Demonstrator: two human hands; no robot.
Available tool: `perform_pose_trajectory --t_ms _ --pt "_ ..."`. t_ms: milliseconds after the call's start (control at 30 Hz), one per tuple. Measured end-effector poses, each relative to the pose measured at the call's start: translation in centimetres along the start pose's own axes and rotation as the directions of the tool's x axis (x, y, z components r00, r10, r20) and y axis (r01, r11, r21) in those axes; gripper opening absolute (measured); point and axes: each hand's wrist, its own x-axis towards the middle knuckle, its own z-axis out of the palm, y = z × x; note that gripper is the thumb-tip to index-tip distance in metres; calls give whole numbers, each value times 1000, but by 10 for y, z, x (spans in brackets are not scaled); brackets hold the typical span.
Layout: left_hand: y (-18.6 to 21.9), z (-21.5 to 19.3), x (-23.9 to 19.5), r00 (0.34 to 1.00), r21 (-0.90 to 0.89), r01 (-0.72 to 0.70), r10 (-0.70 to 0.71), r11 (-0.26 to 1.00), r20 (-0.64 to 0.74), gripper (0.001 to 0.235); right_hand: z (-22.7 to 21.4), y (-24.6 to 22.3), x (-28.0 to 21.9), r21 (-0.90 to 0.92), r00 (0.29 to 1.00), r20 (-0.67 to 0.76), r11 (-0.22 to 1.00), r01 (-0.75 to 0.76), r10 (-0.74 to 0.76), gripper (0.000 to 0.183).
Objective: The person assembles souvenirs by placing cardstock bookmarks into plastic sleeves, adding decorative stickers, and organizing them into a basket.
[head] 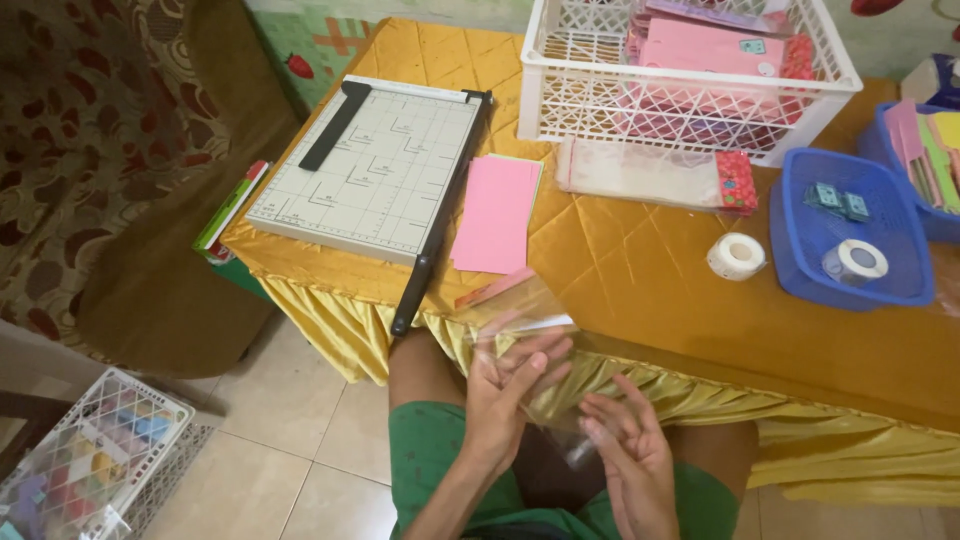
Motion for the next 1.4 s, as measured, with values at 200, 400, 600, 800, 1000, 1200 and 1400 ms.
perform_pose_trajectory --t_ms 200,400,600,800,1000,1200,1400 --pt "4 1 -2 1000 28 -22 22 999 3 57 -3 2 1 -1 972 -155 984 -180 178 57" --pt "3 2 -2 981 107 -194 194 975 8 39 -48 38 7 150 999 50 988 -27 20 44" --pt "4 2 -7 985 256 -169 154 952 76 29 -32 33 2 -38 998 -57 999 15 -17 6" --pt "10 -8 -8 962 138 -73 33 988 270 65 -24 31 -4 -83 989 -126 993 -88 77 28" --pt "12 -13 -13 978 249 65 -111 966 175 38 -16 32 -5 -112 990 -79 986 -124 116 43" --pt "27 -10 -15 994 364 -52 14 930 106 33 -9 26 -3 -88 994 94 995 -46 54 48" --pt "42 -15 -20 973 487 -228 183 843 138 36 4 14 4 -88 988 151 996 0 13 51"
